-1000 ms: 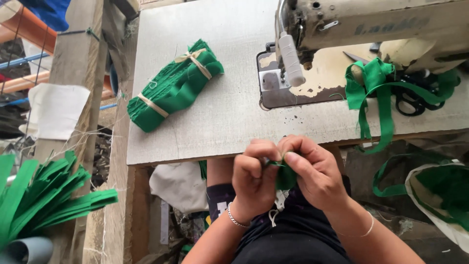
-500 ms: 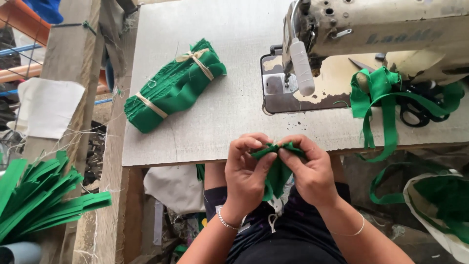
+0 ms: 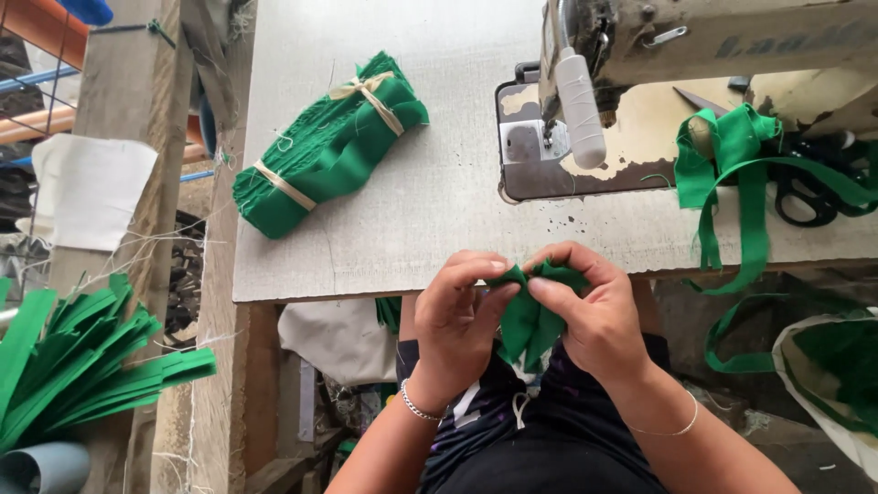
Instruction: Folding and tying green fabric strips into small knots at a sewing workstation.
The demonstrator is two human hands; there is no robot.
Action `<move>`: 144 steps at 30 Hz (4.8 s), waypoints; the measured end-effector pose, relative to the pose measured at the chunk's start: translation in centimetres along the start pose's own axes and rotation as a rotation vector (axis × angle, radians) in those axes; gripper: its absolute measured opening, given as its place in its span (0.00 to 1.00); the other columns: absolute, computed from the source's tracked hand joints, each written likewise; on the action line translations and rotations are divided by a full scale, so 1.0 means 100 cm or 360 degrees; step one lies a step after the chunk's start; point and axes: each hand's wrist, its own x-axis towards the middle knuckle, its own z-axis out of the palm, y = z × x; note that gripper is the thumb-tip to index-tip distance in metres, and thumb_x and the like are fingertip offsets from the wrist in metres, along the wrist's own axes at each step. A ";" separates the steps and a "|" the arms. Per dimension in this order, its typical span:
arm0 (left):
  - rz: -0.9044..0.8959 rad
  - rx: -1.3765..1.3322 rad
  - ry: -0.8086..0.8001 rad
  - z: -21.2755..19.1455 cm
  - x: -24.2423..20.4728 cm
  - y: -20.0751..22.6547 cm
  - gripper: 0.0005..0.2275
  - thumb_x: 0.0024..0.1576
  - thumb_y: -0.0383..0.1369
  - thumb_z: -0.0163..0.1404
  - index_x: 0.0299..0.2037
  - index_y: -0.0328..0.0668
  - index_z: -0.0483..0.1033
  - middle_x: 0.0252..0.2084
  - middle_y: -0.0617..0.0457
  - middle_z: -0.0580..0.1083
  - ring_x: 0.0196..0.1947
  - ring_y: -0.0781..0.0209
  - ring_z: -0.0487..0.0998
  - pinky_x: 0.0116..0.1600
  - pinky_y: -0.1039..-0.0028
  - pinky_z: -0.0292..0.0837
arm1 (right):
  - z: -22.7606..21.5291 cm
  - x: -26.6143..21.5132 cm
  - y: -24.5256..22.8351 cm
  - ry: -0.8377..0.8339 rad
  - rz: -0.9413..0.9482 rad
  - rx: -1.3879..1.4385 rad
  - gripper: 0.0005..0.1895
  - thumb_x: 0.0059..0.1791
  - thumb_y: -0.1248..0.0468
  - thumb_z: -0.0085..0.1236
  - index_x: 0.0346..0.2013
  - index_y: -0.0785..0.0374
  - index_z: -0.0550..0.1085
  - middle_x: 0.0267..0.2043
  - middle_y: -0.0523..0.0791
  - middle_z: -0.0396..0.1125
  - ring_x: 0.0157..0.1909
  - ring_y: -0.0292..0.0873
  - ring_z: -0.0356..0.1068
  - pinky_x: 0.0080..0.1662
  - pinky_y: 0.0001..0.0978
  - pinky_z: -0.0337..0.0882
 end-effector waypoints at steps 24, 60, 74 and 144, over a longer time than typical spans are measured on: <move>-0.0062 0.0636 -0.0558 -0.015 0.001 0.025 0.07 0.67 0.31 0.46 0.38 0.37 0.72 0.32 0.49 0.70 0.29 0.49 0.73 0.39 0.65 0.74 | -0.013 -0.012 -0.013 -0.0317 -0.0069 -0.0250 0.11 0.48 0.77 0.61 0.45 0.75 0.77 0.32 0.49 0.70 0.34 0.33 0.66 0.39 0.28 0.72; -0.0499 0.0208 -0.0031 0.003 -0.011 0.022 0.03 0.63 0.27 0.53 0.40 0.34 0.77 0.42 0.47 0.76 0.43 0.59 0.79 0.50 0.68 0.74 | -0.009 -0.006 -0.021 -0.0472 -0.0837 -0.1057 0.24 0.46 0.69 0.66 0.55 0.74 0.72 0.48 0.54 0.69 0.50 0.50 0.70 0.47 0.42 0.75; -0.1214 -0.0121 -0.0067 0.002 -0.019 -0.004 0.08 0.63 0.32 0.54 0.43 0.35 0.81 0.35 0.56 0.78 0.37 0.74 0.74 0.42 0.81 0.73 | -0.037 -0.005 -0.014 -0.0284 0.0262 -0.0434 0.12 0.47 0.78 0.59 0.45 0.72 0.80 0.35 0.48 0.76 0.40 0.35 0.73 0.47 0.34 0.77; -0.0479 0.1335 -0.0539 0.025 0.079 -0.203 0.02 0.52 0.38 0.62 0.31 0.58 0.82 0.38 0.63 0.71 0.53 0.58 0.69 0.69 0.46 0.42 | -0.145 0.184 0.062 -0.0599 -0.0851 -0.2494 0.06 0.52 0.67 0.58 0.37 0.69 0.73 0.36 0.56 0.63 0.43 0.62 0.65 0.47 0.50 0.66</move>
